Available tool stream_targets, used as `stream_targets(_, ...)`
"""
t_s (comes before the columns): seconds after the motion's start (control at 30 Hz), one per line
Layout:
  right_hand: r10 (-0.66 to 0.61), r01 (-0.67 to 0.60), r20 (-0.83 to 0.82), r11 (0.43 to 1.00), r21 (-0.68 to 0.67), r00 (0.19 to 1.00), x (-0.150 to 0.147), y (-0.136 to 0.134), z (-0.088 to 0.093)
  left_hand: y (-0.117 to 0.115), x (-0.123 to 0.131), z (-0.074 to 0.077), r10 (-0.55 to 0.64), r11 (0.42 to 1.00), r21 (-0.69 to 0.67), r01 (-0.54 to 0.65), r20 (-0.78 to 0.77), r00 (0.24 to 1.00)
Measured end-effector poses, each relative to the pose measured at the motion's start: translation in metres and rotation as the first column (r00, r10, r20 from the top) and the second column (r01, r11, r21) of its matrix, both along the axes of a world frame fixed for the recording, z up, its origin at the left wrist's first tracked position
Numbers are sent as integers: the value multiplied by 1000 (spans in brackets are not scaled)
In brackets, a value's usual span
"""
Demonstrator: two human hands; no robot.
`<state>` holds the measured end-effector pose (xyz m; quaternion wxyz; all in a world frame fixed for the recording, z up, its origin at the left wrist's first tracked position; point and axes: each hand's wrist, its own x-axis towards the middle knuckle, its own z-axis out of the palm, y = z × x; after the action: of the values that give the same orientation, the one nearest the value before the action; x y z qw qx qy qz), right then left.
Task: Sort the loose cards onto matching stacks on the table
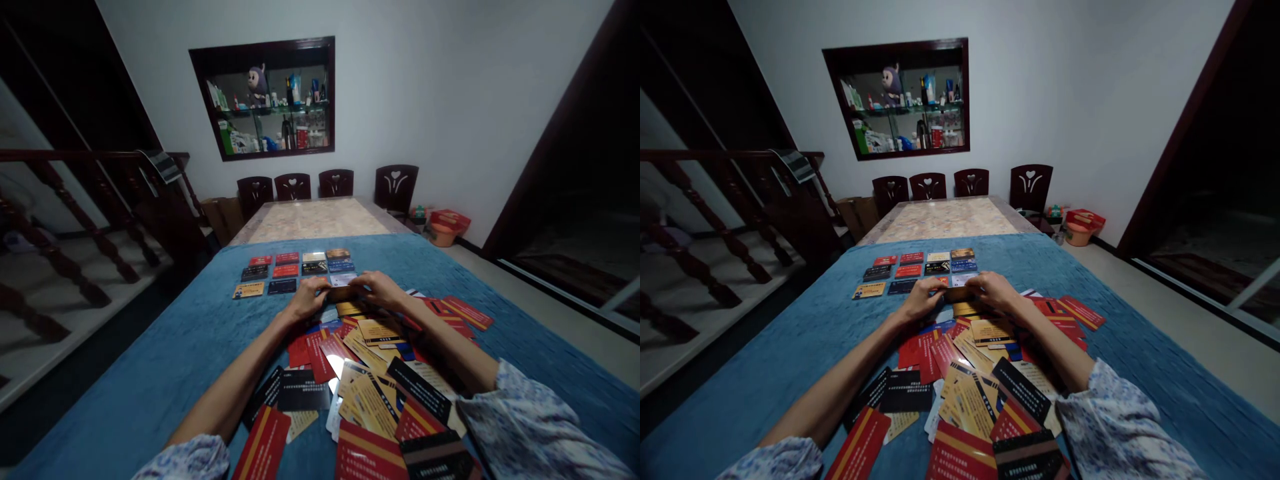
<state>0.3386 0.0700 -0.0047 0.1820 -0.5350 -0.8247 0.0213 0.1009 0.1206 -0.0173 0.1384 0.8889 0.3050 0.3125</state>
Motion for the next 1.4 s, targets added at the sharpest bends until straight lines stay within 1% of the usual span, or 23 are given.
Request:
stream_targets(0.17, -89, 89, 12, 996, 20, 996, -10, -7, 1, 4, 0, -8, 8, 1000, 7, -9, 27, 1000)
stream_targets(0.27, -129, 128, 39, 991, 35, 991, -14, -10, 0, 4, 0, -10, -7, 1000, 30, 7, 11, 1000)
stream_targets(0.4, -172, 169, 109, 985, 37, 979, -16, -11, -1, -1, 0, -9, 22, 998, 64, -18, -62, 998)
stream_targets(0.53, -194, 191, 163, 981, 31, 967, -18, -12, -1, -9, 2, -7, 70, 997, 53, -62, -177, 982)
stream_targets(0.63, -212, 218, 205, 976, -6, 955, -21, -13, 1, -14, 4, -7, 94, 995, 38, -87, -242, 966)
stream_targets(0.77, -186, 200, 211, 979, -43, 960, -24, -14, 3, -15, 7, -9, 121, 993, 35, -116, -279, 953)
stream_targets(0.97, -119, 121, 184, 993, 0, 976, -20, -10, -2, -13, 8, -12, 111, 994, 44, -103, -255, 961)
stream_targets(1.1, -123, 121, 183, 992, 19, 975, -19, -8, -3, -13, 7, -10, 125, 992, 60, -114, -229, 965)
stream_targets(1.23, -140, 135, 204, 990, 41, 969, -23, -11, 2, -14, 7, -7, 132, 990, 70, -121, -184, 974)
stream_targets(1.4, -168, 151, 240, 985, 87, 956, -24, -14, 5, -16, 10, -7, 121, 992, 48, -114, -208, 971)
